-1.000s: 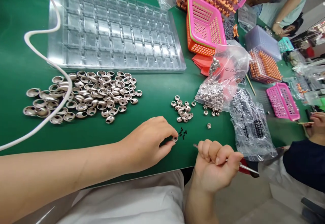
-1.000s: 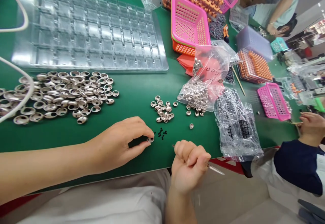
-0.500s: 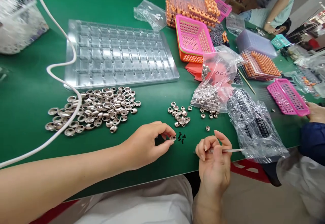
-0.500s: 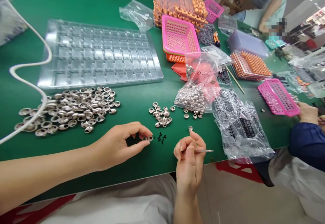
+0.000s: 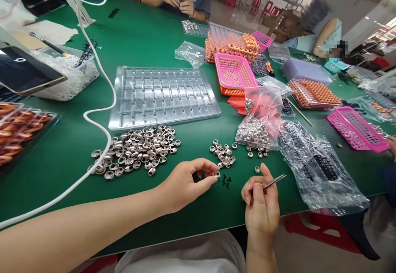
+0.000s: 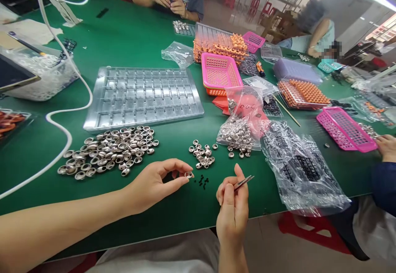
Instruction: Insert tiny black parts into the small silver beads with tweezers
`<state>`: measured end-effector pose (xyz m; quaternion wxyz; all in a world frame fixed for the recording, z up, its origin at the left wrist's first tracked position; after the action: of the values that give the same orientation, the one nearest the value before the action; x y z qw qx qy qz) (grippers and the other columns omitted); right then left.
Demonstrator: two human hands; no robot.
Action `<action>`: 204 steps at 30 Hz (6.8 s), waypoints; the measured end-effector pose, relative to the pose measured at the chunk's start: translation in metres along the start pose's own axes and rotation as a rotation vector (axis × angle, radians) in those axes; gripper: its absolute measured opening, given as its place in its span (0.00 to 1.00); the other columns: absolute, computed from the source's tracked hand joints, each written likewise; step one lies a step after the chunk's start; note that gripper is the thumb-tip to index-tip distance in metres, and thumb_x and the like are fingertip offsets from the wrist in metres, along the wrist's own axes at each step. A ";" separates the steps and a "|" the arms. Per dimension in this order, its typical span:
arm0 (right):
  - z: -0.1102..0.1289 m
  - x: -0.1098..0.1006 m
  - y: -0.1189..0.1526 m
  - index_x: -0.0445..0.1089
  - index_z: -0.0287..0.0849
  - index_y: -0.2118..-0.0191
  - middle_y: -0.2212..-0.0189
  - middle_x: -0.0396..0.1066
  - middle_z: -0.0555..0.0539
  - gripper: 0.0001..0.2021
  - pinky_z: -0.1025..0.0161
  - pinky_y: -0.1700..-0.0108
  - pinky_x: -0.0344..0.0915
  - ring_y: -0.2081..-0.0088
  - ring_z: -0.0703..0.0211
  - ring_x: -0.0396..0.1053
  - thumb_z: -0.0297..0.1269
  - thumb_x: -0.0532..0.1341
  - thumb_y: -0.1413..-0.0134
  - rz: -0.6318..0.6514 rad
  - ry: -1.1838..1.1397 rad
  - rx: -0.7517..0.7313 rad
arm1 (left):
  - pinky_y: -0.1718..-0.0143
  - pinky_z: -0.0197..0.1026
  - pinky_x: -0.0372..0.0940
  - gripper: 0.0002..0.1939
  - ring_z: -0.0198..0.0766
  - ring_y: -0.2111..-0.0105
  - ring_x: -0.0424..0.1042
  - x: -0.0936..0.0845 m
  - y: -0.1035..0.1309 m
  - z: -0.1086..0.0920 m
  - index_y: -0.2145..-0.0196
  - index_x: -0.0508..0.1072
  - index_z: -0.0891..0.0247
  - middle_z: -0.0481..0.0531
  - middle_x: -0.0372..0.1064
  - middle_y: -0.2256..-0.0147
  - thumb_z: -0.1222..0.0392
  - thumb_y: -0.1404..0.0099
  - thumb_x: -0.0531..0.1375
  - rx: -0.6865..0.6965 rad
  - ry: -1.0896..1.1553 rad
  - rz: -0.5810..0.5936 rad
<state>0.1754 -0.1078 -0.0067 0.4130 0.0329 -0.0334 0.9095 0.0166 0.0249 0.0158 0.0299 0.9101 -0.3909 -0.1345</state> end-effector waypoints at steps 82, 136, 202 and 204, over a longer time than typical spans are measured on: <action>-0.008 -0.009 0.008 0.75 0.50 0.47 0.70 0.70 0.50 0.14 0.68 0.76 0.63 0.75 0.66 0.69 0.34 0.56 0.32 0.189 0.165 -0.112 | 0.69 0.38 0.56 0.10 0.34 0.76 0.63 0.007 -0.004 0.003 0.76 0.72 0.63 0.47 0.70 0.79 0.56 0.51 0.69 -0.382 0.639 0.186; 0.008 0.016 0.015 0.60 0.41 0.34 0.60 0.77 0.42 0.26 0.63 0.64 0.73 0.64 0.59 0.74 0.21 0.55 0.34 0.534 0.763 -0.639 | 0.66 0.36 0.62 0.20 0.32 0.72 0.68 -0.002 -0.009 0.006 0.67 0.82 0.66 0.53 0.80 0.68 0.48 0.51 0.77 -0.409 0.740 0.115; -0.009 -0.008 0.013 0.70 0.45 0.40 0.73 0.72 0.50 0.18 0.68 0.74 0.69 0.76 0.66 0.68 0.35 0.55 0.31 0.372 0.365 -0.273 | 0.59 0.53 0.63 0.12 0.56 0.59 0.71 -0.074 0.012 -0.029 0.63 0.80 0.65 0.63 0.76 0.60 0.62 0.32 0.56 0.099 -1.372 0.068; -0.010 -0.008 0.012 0.69 0.45 0.40 0.73 0.70 0.52 0.18 0.68 0.76 0.68 0.77 0.67 0.67 0.36 0.53 0.30 0.340 0.275 -0.217 | 0.55 0.53 0.63 0.13 0.55 0.56 0.71 -0.064 0.005 -0.032 0.59 0.80 0.66 0.64 0.76 0.56 0.60 0.29 0.55 0.141 -1.280 0.079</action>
<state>0.1715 -0.1211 -0.0177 0.2556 -0.1420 -0.0794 0.9530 -0.0206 0.0653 0.0615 -0.2641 0.6344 -0.3727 -0.6237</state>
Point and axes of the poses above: each hand's wrist, its own y-axis away from the middle knuckle, its own x-axis out of the palm, z = x × y, the point moved 2 cm from there along -y, towards the middle knuckle
